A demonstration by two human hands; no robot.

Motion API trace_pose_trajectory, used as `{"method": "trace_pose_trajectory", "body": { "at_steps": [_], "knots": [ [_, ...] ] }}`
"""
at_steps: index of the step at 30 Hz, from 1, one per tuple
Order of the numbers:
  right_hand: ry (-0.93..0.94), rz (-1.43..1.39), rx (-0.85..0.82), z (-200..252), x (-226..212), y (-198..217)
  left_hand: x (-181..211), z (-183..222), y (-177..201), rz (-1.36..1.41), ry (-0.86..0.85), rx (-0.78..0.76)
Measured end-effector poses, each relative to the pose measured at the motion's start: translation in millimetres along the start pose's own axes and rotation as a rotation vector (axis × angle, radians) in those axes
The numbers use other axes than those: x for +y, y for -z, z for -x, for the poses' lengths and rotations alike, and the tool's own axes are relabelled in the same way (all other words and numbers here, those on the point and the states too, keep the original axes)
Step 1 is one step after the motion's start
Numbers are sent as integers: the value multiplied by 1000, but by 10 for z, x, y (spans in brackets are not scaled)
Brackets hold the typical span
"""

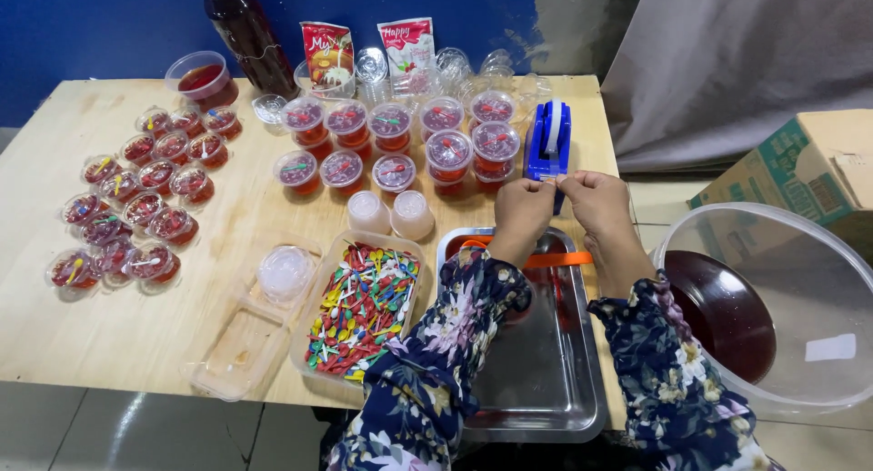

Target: The person fills plastic cups with a red liquid from a large container using a ladle, places a lid on a cup, and seals it with tape.

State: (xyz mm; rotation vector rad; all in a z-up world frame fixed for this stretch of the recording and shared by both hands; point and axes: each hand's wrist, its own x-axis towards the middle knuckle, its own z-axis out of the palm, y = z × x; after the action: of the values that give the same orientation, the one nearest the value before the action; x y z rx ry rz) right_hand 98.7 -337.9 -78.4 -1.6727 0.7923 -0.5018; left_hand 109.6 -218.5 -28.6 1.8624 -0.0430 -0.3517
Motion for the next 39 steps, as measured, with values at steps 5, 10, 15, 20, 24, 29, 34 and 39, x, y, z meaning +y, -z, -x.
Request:
{"method": "trace_pose_trajectory", "body": {
  "at_steps": [5,10,15,20,24,29,34,39],
  "knots": [
    [36,42,6,86,46,-21,-66,-50,-21,-29,3,13],
    [52,102,8,42,207,-70,-176,-197,-30,-80,6,-7],
    [63,164,53,229,59,-98,-82,-165,97,-211,-19,-84],
    [46,301,93,80,177,-143,-84,-212,104,-239,-54,-93],
    [31,326,106,42,187,-155,-65,-238,119,-313,-85,-115],
    [-12,410,87,19,245,-161,44,-89,160,-325,-38,-134],
    [110,476,-1,199,3,117,211,229,349,-364,-83,-152],
    [229,342,-151,670,-116,437,-122,410,523,-233,-282,-72]
  ]
}}
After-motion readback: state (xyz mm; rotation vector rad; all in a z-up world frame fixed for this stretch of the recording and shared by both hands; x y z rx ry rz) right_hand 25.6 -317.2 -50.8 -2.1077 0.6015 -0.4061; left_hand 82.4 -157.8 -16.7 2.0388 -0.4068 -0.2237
